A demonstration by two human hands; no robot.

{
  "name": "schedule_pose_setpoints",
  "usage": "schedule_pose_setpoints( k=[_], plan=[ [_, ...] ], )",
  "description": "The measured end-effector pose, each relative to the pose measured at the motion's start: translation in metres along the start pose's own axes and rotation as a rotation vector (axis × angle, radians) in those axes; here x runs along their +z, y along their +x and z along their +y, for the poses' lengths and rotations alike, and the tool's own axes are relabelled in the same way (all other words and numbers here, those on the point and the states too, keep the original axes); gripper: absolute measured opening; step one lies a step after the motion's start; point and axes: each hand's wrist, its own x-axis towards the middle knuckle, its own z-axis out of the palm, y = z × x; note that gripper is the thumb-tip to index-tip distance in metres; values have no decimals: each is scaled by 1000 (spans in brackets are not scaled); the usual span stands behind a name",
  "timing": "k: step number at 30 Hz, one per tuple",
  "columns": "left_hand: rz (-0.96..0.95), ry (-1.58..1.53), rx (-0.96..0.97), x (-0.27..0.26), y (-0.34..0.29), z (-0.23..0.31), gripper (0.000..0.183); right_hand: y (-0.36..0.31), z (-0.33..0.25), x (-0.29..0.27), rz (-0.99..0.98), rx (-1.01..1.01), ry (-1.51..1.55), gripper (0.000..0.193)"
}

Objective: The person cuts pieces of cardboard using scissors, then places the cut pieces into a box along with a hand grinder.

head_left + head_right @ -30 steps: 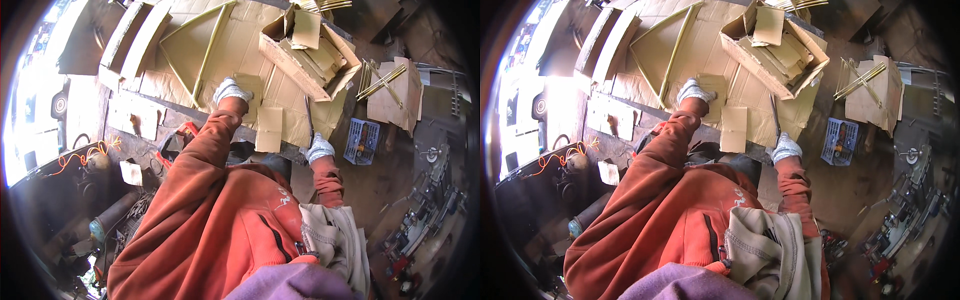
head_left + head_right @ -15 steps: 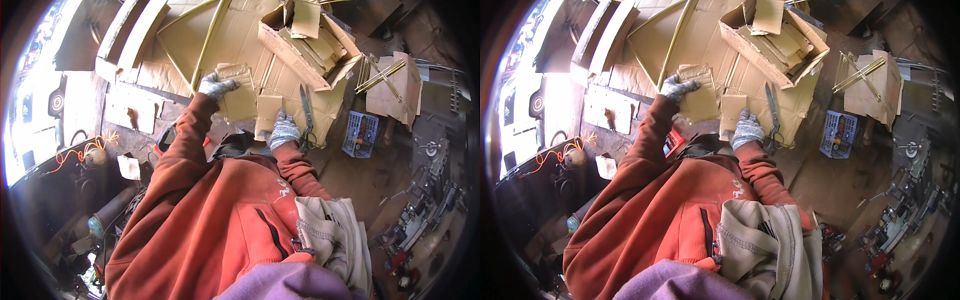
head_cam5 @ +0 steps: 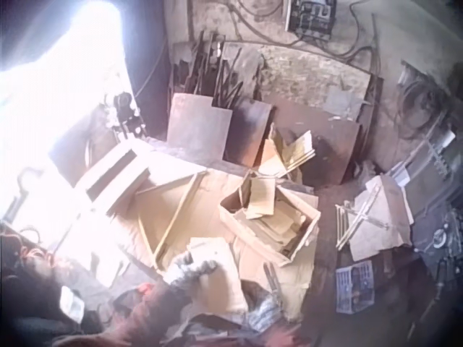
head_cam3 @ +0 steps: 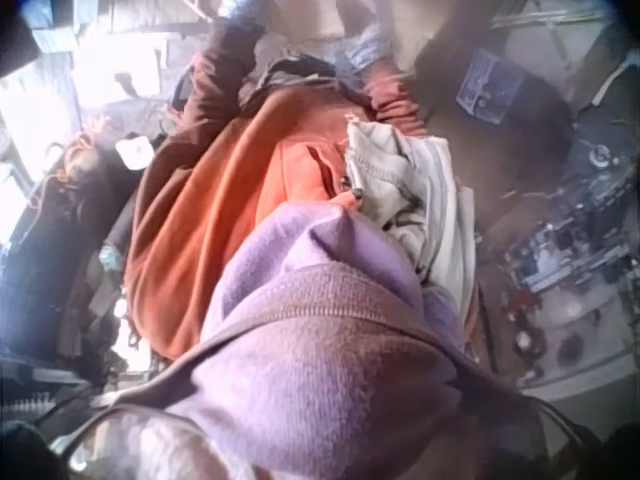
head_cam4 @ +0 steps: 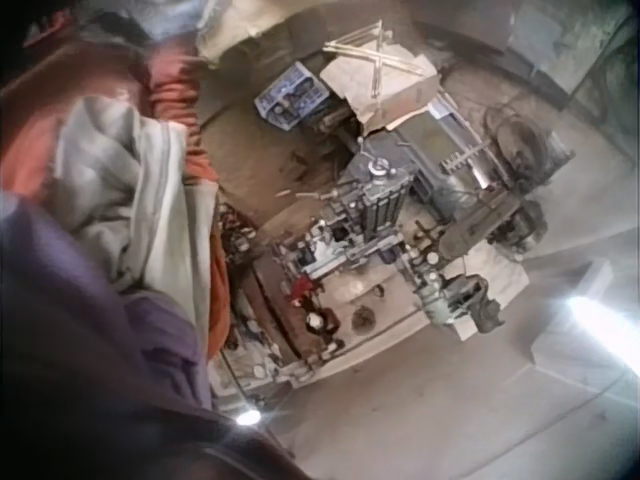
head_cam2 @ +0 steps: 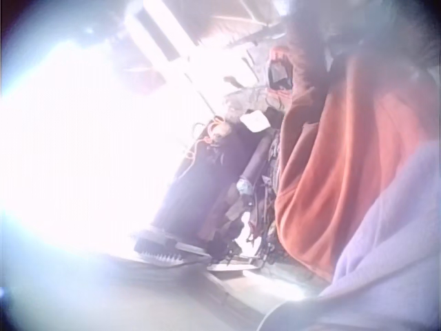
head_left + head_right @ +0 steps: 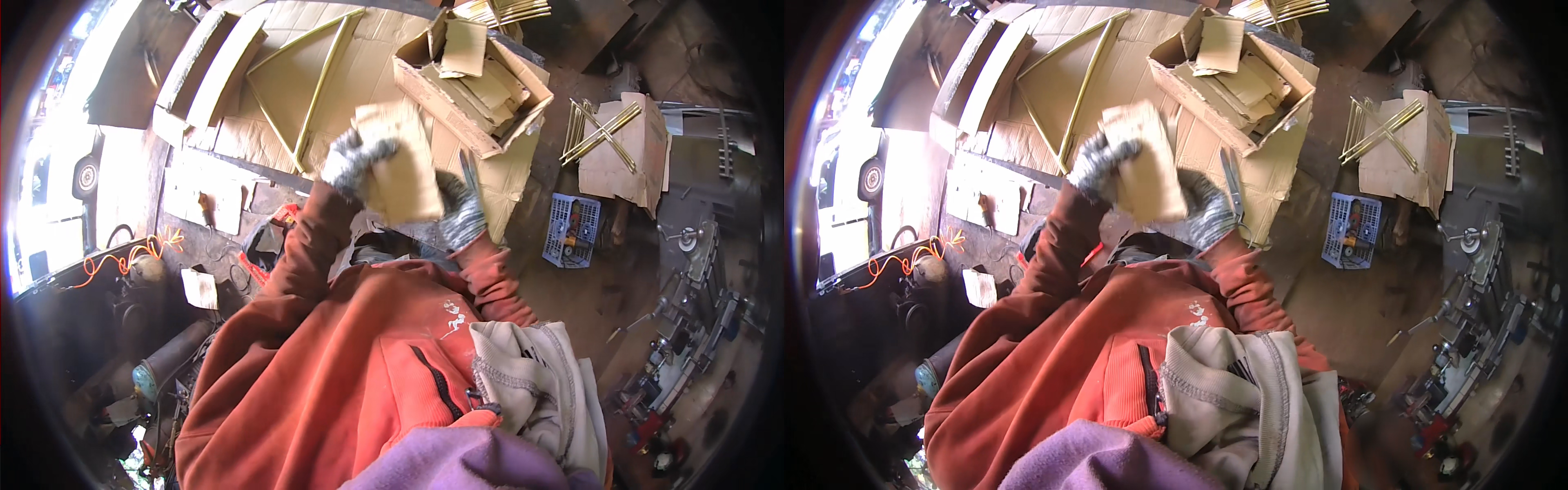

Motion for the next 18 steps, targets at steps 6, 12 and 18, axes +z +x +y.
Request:
schedule_pose_setpoints(
  k=[6, 12, 18],
  plan=[
    [-7, -72, 281, 129, 102, 38, 36, -19, -94, -28, 98, -509, -799, 25],
    [684, 1643, 755, 151, 130, -6, 64, -41, -123, -107, 301, -497, -907, 23],
    [350, 1619, 524, 162, 171, -31, 30, -39, -127, -140, 263, -245, -749, 13]
  ],
)
